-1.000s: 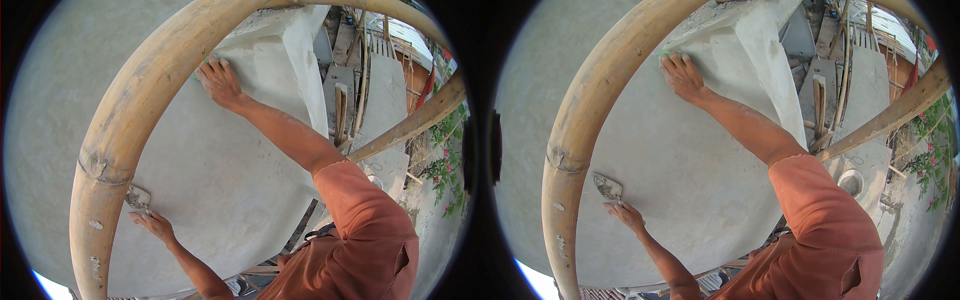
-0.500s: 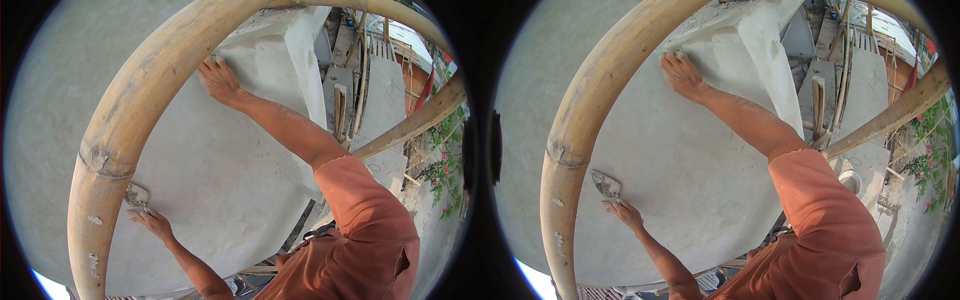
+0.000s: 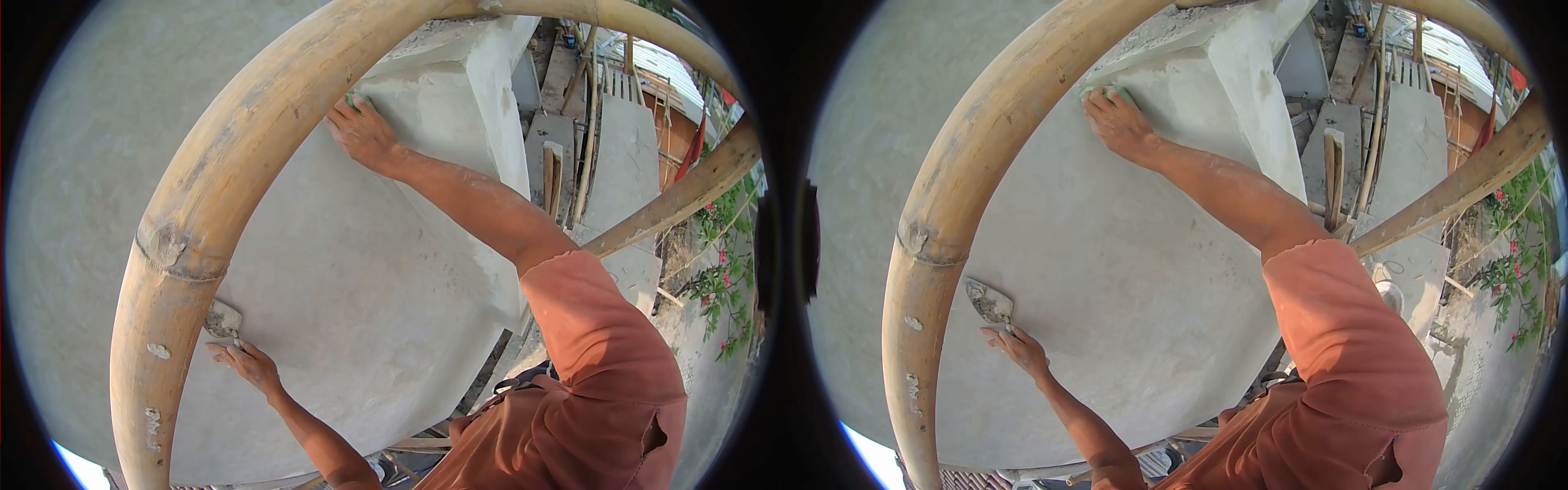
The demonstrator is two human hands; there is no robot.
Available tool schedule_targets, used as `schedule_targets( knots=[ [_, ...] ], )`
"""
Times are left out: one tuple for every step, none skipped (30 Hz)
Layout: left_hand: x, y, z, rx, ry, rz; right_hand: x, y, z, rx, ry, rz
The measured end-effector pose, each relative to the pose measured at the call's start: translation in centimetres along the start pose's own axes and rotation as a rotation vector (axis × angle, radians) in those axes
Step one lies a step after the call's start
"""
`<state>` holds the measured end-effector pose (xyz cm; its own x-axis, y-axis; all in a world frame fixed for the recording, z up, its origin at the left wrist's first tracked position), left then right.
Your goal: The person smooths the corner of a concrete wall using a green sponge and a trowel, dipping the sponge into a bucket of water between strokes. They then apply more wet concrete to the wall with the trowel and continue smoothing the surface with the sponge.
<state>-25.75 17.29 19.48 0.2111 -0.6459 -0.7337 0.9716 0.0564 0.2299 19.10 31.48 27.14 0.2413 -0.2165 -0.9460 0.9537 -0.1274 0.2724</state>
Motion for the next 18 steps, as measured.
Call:
schedule_targets(
  knots=[
    [0.0, -0.2, -0.1, 0.001, -0.016, 0.008, 0.0, -0.1, 0.1, 0.002, 0.0, 0.004],
    [0.1, -0.4, -0.1, -0.002, -0.019, 0.008, 0.0, -0.4, 0.1, 0.025, -0.064, -0.003],
    [0.0, -0.5, -0.3, 0.012, -0.018, -0.01, 0.1, -0.6, 0.0, 0.049, -0.125, -0.01],
    [0.1, -0.8, -0.3, 0.023, -0.018, -0.027, 0.3, -0.9, 0.1, 0.044, -0.128, -0.01],
    [0.1, -1.2, -0.3, 0.017, -0.02, -0.024, 0.5, -1.2, 0.3, 0.038, -0.138, -0.022],
    [0.0, -1.1, -0.3, 0.014, 0.013, -0.068, 0.8, -1.5, 0.3, 0.032, -0.147, -0.032],
    [0.1, -1.1, -0.2, 0.011, 0.045, -0.111, 1.1, -1.8, 0.2, 0.028, -0.15, -0.026],
    [0.3, -1.2, -0.2, 0.008, 0.038, -0.105, 1.4, -1.9, 0.2, -0.009, -0.136, -0.042],
    [0.2, -1.0, -0.2, 0.02, 0.032, -0.087, 1.4, -1.8, 0.4, -0.043, -0.119, -0.058],
    [0.2, -0.9, -0.2, 0.033, 0.027, -0.07, 1.1, -1.5, 0.5, -0.044, -0.119, -0.053],
    [0.2, -1.0, -0.3, 0.033, 0.026, -0.065, 0.7, -1.1, 0.9, -0.044, -0.008, -0.058],
    [0.2, -0.9, -0.4, 0.022, 0.034, -0.068, 0.4, -0.6, 1.2, -0.042, 0.104, -0.062],
    [0.2, -0.9, -0.5, 0.011, 0.038, -0.073, 0.3, -0.4, 0.9, -0.041, 0.1, -0.058],
    [0.3, -0.9, -0.5, 0.014, 0.031, -0.074, 0.3, -0.3, 0.6, -0.026, 0.047, -0.039],
    [0.3, -0.8, -0.5, 0.0, 0.029, -0.067, 0.2, -0.2, 0.5, -0.011, -0.003, -0.019],
    [0.1, -0.7, -0.4, -0.013, 0.033, -0.056, 0.2, -0.2, 0.7, -0.009, 0.0, -0.015],
    [0.1, -0.5, -0.5, -0.006, 0.036, -0.05, 0.4, -0.4, 0.7, -0.003, -0.061, -0.004],
    [0.1, -0.3, -0.3, 0.042, 0.062, -0.077, 0.7, -0.7, 0.7, 0.0, -0.128, 0.005]
  ],
)
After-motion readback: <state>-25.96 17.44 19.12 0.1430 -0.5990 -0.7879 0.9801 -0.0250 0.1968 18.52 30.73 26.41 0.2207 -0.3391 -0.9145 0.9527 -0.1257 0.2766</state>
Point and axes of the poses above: each hand's wrist, its own x-axis away from the middle knuckle, its own z-axis out of the back of the hand, y = z × x, the point moved 4 cm from there along -x, towards the middle knuckle, and after that the axes turned 1 degree about -y, right-handed, at the moved point
